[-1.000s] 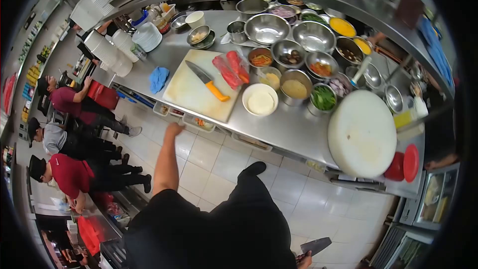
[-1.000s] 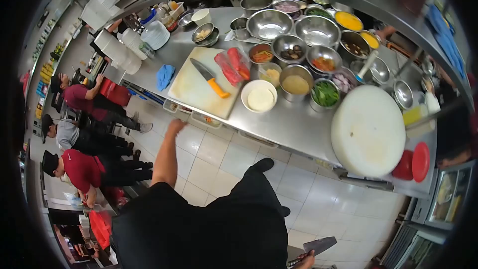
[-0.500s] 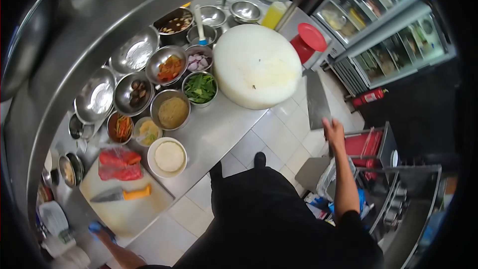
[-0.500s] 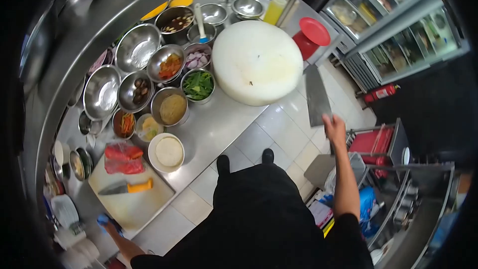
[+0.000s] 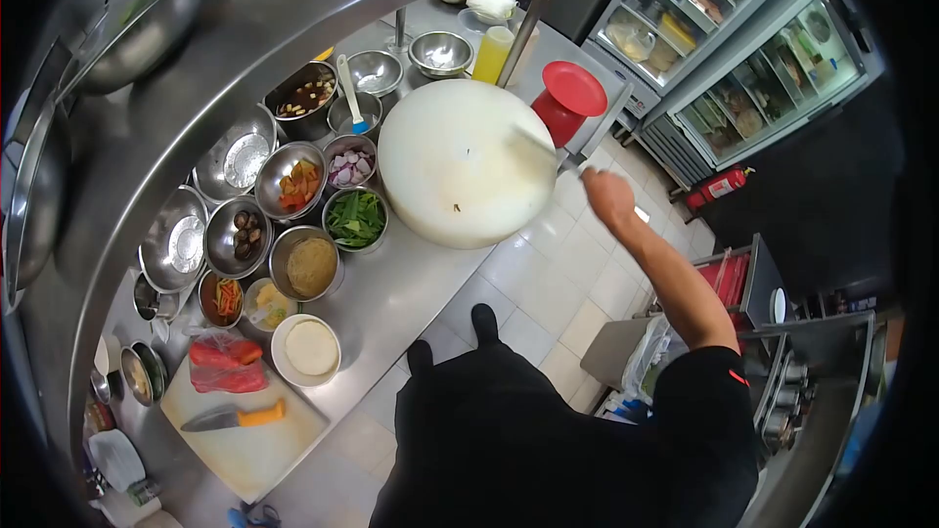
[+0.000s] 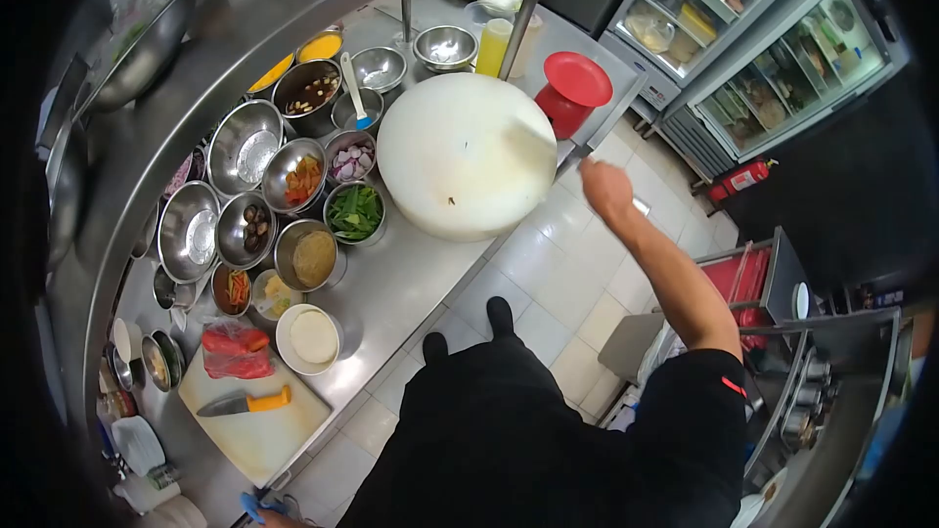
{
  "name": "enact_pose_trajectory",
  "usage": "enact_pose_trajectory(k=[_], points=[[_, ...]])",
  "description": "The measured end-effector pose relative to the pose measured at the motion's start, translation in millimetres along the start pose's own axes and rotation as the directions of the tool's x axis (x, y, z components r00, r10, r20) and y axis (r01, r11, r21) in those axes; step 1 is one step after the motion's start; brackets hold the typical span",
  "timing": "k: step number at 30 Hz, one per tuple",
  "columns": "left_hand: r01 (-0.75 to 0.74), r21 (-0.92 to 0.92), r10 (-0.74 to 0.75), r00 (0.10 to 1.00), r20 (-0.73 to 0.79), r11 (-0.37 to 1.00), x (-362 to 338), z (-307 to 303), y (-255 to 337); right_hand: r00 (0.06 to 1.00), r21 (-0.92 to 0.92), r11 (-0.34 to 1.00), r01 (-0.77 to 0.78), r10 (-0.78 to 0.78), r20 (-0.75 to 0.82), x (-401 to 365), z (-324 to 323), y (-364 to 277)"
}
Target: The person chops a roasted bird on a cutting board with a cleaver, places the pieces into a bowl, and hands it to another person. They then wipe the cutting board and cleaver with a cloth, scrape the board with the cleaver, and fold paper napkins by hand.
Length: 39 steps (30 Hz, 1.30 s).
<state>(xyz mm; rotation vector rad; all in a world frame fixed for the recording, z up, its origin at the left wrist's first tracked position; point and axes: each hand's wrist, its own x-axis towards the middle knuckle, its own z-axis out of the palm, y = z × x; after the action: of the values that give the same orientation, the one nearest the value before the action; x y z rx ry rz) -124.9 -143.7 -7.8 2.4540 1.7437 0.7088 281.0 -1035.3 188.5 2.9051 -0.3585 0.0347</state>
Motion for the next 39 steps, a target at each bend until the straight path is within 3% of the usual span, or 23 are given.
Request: enact_pose_trajectory(k=[2,3,5,7,8,9,12,15,18,19,21,23,25,26,28,29,31,32,35,36,37,39], points=[[0.059,-0.040,-0.056,0.995,0.077,0.997,-67,-22,-3,0.978,0.087,0.974,0.207,-0.208,-0.006,-25,3,-12],[0.111,-0.057,-0.101,0.983,0.154,0.992,-101,-28,-8,0.956,0.154,0.951,0.270,-0.283,0.076,-31,-16,-22],[0.223,-0.061,-0.188,0.918,0.349,0.973,-171,-35,-9,0.932,0.162,0.925,0.344,-0.357,0.058,-21,-35,-23],[0.323,-0.060,-0.238,0.798,0.554,0.945,-231,-36,-5,0.952,0.158,0.939,0.304,-0.303,-0.032,16,-16,-9],[0.384,-0.044,-0.260,0.701,0.664,0.922,-266,-37,3,0.972,0.201,0.954,0.223,-0.201,-0.124,61,4,2],[0.442,-0.026,-0.269,0.590,0.761,0.896,-295,-33,10,0.967,0.217,0.946,0.240,-0.214,-0.136,66,7,0],[0.566,0.034,-0.239,0.292,0.926,0.824,-364,-23,38,0.829,0.184,0.809,0.559,-0.551,-0.094,51,5,-16],[0.662,0.046,-0.189,0.145,0.971,0.748,-411,-8,62,0.728,0.197,0.708,0.678,-0.684,-0.045,50,-21,-8],[0.796,0.074,-0.196,0.056,0.979,0.600,-436,24,57,0.816,0.192,0.794,0.578,-0.559,-0.145,101,-6,4],[0.719,0.029,-0.172,0.128,0.977,0.695,-437,17,72,0.861,0.192,0.840,0.508,-0.487,-0.150,110,4,3],[0.499,0.000,-0.161,0.278,0.947,0.866,-432,-25,133,0.809,0.205,0.783,0.587,-0.557,-0.187,102,10,2],[0.400,0.019,-0.169,0.345,0.923,0.917,-424,-77,197,0.669,0.226,0.631,0.742,-0.715,-0.202,72,1,7],[0.419,0.052,-0.224,0.371,0.901,0.906,-425,-66,186,0.634,0.225,0.601,0.767,-0.764,-0.121,71,-15,13],[0.304,-0.044,-0.090,0.414,0.906,0.952,-426,-40,160,0.667,0.198,0.638,0.744,-0.727,-0.163,81,-12,14],[0.413,-0.045,-0.139,0.405,0.904,0.909,-429,-37,159,0.765,0.193,0.743,0.641,-0.597,-0.244,102,2,6],[0.411,-0.038,-0.146,0.407,0.902,0.911,-428,-36,154,0.764,0.201,0.740,0.642,-0.599,-0.239,99,14,5],[0.323,-0.073,-0.086,0.450,0.889,0.944,-426,-15,147,0.715,0.156,0.698,0.699,-0.680,-0.163,93,14,0],[0.392,-0.127,-0.056,0.423,0.904,0.911,-427,-14,145,0.631,0.164,0.609,0.776,-0.749,-0.203,79,20,2],[0.467,-0.166,-0.027,0.378,0.925,0.868,-431,-16,158,0.606,0.297,0.547,0.783,-0.779,-0.163,49,-8,16],[0.469,-0.158,-0.030,0.368,0.929,0.869,-432,-11,157,0.710,0.262,0.683,0.681,-0.705,-0.009,54,-20,21],[0.476,-0.167,-0.023,0.367,0.930,0.863,-433,-5,153,0.707,0.258,0.683,0.683,-0.708,0.003,54,-6,30],[0.493,-0.181,-0.015,0.367,0.930,0.851,-436,1,152,0.842,0.420,0.736,0.531,-0.516,-0.161,66,33,62]])
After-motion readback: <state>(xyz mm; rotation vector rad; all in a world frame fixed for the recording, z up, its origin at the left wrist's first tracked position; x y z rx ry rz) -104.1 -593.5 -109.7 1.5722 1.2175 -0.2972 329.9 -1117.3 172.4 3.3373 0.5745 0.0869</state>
